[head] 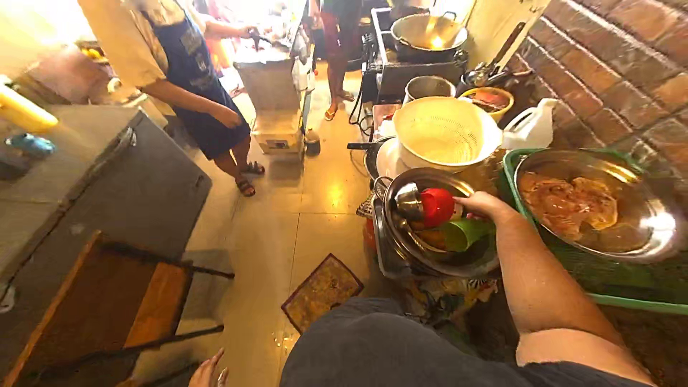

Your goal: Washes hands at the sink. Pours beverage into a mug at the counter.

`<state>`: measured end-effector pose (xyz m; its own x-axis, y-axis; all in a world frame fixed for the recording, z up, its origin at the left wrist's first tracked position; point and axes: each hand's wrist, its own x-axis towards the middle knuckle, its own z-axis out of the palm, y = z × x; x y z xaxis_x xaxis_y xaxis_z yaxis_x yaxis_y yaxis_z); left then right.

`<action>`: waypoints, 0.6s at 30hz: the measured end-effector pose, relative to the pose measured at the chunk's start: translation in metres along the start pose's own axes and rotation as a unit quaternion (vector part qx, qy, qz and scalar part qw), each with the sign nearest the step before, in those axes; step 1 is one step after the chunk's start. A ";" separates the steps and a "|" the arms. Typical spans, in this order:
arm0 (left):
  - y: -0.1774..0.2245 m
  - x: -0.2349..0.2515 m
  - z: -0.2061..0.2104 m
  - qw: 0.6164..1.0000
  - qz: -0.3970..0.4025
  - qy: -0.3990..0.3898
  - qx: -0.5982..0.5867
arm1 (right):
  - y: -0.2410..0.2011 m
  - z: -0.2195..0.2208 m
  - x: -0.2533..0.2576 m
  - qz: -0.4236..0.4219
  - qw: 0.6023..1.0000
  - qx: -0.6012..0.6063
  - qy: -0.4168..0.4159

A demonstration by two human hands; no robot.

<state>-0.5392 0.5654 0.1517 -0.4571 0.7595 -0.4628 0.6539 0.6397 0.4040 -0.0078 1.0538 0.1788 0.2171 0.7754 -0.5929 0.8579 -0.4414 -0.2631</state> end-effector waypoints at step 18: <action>-0.023 0.127 -0.044 0.991 0.028 -0.126 0.031 | 0.035 0.017 -0.113 -0.067 0.612 0.786 0.057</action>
<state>-0.6391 0.6523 0.1177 -0.2586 0.7348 -0.6270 0.7139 0.5827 0.3884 -0.0105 0.9434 0.2237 0.3023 0.8388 -0.4528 -0.6163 -0.1903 -0.7641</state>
